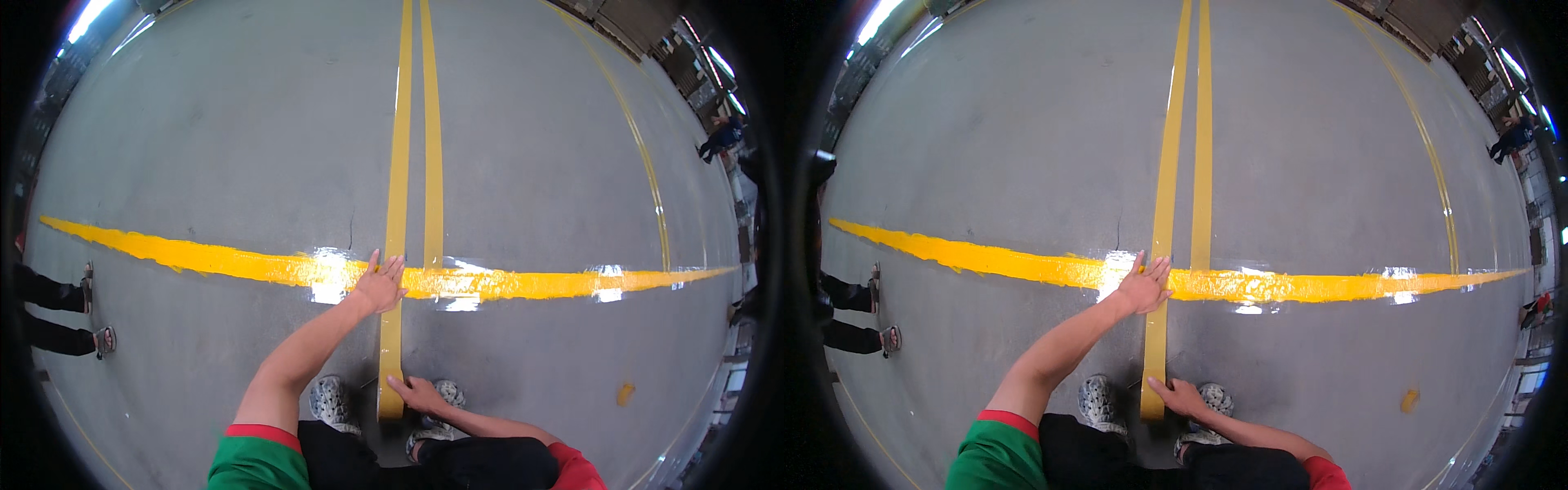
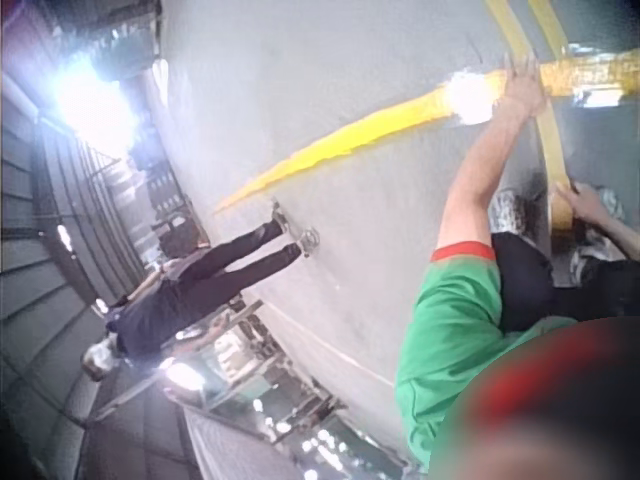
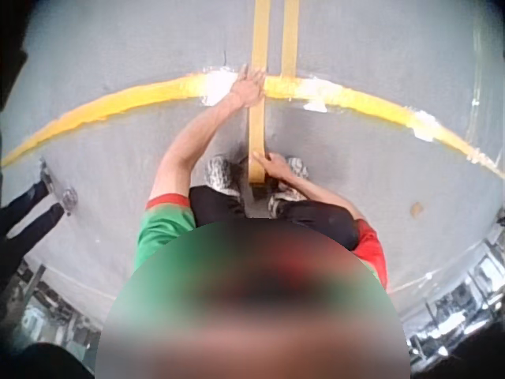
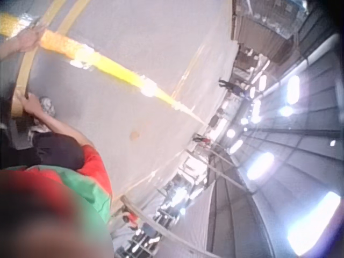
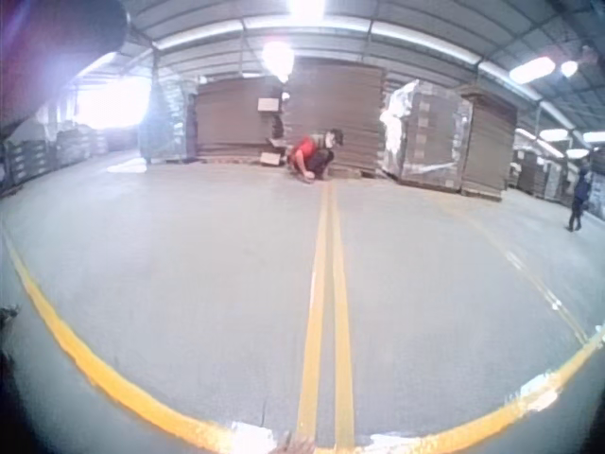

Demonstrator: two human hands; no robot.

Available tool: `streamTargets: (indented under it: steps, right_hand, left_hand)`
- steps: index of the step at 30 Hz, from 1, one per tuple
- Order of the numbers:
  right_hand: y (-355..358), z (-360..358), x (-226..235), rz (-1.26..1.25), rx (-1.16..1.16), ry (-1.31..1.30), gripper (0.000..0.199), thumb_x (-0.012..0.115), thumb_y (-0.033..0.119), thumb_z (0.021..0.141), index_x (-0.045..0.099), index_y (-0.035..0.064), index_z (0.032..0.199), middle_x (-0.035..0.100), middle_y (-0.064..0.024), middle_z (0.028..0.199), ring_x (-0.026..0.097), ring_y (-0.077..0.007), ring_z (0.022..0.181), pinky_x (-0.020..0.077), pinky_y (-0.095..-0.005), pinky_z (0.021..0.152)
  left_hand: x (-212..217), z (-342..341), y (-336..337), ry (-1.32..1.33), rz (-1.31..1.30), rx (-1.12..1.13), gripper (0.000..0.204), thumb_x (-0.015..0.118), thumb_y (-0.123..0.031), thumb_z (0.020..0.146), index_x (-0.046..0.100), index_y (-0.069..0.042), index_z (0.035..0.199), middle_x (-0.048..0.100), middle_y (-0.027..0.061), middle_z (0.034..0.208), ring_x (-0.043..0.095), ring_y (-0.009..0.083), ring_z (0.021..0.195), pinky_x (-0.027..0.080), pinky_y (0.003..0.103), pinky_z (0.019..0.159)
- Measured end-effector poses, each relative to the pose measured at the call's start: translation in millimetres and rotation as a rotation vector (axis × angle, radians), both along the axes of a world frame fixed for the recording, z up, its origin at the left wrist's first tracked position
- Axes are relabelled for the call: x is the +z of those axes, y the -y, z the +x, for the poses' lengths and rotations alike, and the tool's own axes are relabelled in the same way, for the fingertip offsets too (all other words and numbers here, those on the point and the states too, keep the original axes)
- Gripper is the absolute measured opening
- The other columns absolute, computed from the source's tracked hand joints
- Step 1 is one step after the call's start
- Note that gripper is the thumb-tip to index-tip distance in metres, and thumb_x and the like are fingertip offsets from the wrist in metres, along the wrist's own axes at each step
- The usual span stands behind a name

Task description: The person applies yellow floor tape along existing painted lines in a warehouse. They unroll the tape, align it with the lines, press it down, and cut it with a utility knife. A coworker assists by holding the tape at times.

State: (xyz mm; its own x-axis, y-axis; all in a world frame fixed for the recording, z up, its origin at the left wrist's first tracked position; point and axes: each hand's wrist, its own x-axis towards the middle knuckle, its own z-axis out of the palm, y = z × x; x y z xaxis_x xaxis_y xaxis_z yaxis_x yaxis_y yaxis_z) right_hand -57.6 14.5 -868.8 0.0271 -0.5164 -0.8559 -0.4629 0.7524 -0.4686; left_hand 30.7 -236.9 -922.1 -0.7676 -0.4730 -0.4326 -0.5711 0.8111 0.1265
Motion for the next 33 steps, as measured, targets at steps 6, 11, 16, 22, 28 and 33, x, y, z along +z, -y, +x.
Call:
streamTargets:
  steps: [6, 11, 16, 22, 28, 33]
  right_hand:
    - [5.0, -1.5, -0.8, -0.089, 0.085, -0.005, 0.09, 0.041, 0.076, 0.091, 0.069, -0.009, 0.089, 0.069, -0.0287, 0.089, 0.066, -0.0457, 0.091, 0.0493, -0.0492, 0.084]
    - [-3.8, 1.4, -9.0, -0.117, 0.039, 0.03, 0.09, 0.041, 0.076, 0.092, 0.07, -0.0085, 0.087, 0.068, -0.0281, 0.081, 0.068, -0.0425, 0.088, 0.0498, -0.0483, 0.084]
    - [-13.8, 4.3, -19.8, -0.133, -0.045, 0.091, 0.09, 0.041, 0.077, 0.091, 0.071, -0.0084, 0.089, 0.068, -0.0312, 0.086, 0.068, -0.0445, 0.092, 0.05, -0.0487, 0.085]
    - [-5.7, -3.1, -13.5, -0.171, 0.095, 0.045, 0.089, 0.035, 0.074, 0.095, 0.07, -0.0081, 0.097, 0.068, -0.0325, 0.093, 0.065, -0.0476, 0.097, 0.0495, -0.0509, 0.088]
    - [21.2, -47.5, -26.5, -0.69, 0.06, -0.112, 0.038, 0.06, 0.037, 0.096, 0.066, -0.0006, 0.096, 0.065, -0.02, 0.096, 0.062, -0.0399, 0.097, 0.0486, -0.0489, 0.087]
    - [34.7, -64.5, -53.4, -1.073, 0.591, -0.245, 0.016, 0.067, 0.017, 0.084, 0.063, 0.005, 0.094, 0.057, -0.0086, 0.101, 0.053, -0.0293, 0.103, 0.0451, -0.0398, 0.088]
  left_hand:
    - [-0.6, -18.4, -14.2, 0.099, -0.044, 0.073, 0.073, 0.024, -0.049, 0.106, 0.022, 0.005, 0.155, 0.017, 0.0183, 0.165, 0.013, 0.0278, 0.154, -0.001, 0.056, 0.123]
    - [36.7, -1.1, -24.5, -0.027, 0.193, 0.191, 0.074, 0.031, -0.049, 0.104, 0.027, 0.008, 0.152, 0.026, 0.0234, 0.16, 0.022, 0.032, 0.151, 0.005, 0.057, 0.122]
    - [53.2, 39.1, -72.0, -0.178, 0.523, 0.67, 0.068, 0.056, -0.048, 0.097, 0.05, 0.012, 0.129, 0.051, 0.0356, 0.135, 0.052, 0.0429, 0.128, 0.042, 0.05, 0.107]
    - [23.2, 44.7, -103.8, -0.203, 0.766, 0.998, 0.07, 0.071, -0.046, 0.087, 0.052, 0.013, 0.12, 0.065, 0.0317, 0.112, 0.065, 0.0438, 0.107, 0.052, 0.044, 0.092]
    - [6.8, 51.2, -118.2, -0.212, 0.924, 0.935, 0.056, 0.079, -0.017, 0.083, 0.052, 0.008, 0.125, 0.071, 0.0153, 0.1, 0.069, 0.0213, 0.09, 0.055, 0.035, 0.083]
    - [11.0, 55.5, -145.4, -0.442, 0.781, 0.867, 0.046, 0.078, -0.015, 0.084, 0.054, 0.005, 0.118, 0.07, 0.014, 0.099, 0.069, 0.0208, 0.092, 0.054, 0.035, 0.084]
